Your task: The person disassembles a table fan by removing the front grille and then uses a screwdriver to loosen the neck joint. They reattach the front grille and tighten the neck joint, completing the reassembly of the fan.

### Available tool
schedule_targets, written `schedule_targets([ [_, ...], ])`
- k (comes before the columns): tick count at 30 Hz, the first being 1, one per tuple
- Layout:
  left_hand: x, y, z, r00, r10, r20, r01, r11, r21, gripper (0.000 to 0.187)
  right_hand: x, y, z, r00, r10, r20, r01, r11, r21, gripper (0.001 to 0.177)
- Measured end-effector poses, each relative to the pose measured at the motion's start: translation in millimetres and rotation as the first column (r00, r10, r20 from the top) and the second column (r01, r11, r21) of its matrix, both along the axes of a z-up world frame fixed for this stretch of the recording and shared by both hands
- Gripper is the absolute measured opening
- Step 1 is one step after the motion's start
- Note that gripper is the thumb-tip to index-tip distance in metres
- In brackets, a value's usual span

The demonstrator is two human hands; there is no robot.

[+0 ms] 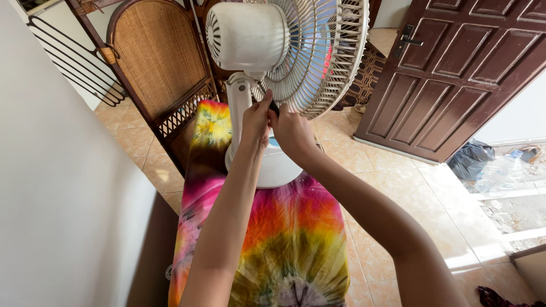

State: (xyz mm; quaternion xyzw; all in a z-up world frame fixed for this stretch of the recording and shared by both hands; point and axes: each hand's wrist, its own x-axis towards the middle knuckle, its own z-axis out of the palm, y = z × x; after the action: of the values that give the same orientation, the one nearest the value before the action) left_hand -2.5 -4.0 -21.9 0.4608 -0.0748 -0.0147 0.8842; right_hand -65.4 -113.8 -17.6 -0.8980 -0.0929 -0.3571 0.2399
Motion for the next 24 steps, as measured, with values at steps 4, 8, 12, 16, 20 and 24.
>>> schedule_targets([
  [4, -5.2, 7.6, 5.7, 0.986, -0.164, -0.013, 0.162, 0.98, -0.112, 0.039, 19.9, -1.8, -4.3, 0.971, 0.232, -0.055, -0.206, 0.933, 0.296, 0.047],
  [8, -6.0, 9.2, 8.5, 0.983, -0.179, 0.037, 0.182, 0.972, -0.152, 0.035, 3.4, -7.3, 22.4, 0.885, 0.322, -0.336, -0.101, 0.838, 0.536, 0.057],
  [12, 0.8, 3.0, 8.1, 0.989, -0.132, 0.063, 0.141, 0.978, -0.157, 0.034, -44.7, -3.2, 43.5, 0.971, 0.144, 0.192, -0.14, 0.99, -0.037, 0.035],
  [16, 5.2, 10.6, 1.0, 0.962, 0.183, 0.2, -0.215, 0.965, 0.152, 0.038, -56.7, 13.1, 50.3, 0.894, -0.15, 0.422, 0.374, 0.768, -0.519, 0.024],
  [20, 10.9, 48.1, 1.2, 0.524, 0.565, 0.637, -0.82, 0.537, 0.198, 0.044, -40.1, 13.4, 42.3, 0.796, -0.203, 0.571, 0.58, 0.528, -0.62, 0.017],
  [24, 28.3, 53.9, 20.7, 0.899, 0.211, 0.384, -0.303, 0.932, 0.198, 0.047, -13.6, 10.8, 31.4, 0.795, -0.209, 0.569, 0.589, 0.488, -0.644, 0.016],
])
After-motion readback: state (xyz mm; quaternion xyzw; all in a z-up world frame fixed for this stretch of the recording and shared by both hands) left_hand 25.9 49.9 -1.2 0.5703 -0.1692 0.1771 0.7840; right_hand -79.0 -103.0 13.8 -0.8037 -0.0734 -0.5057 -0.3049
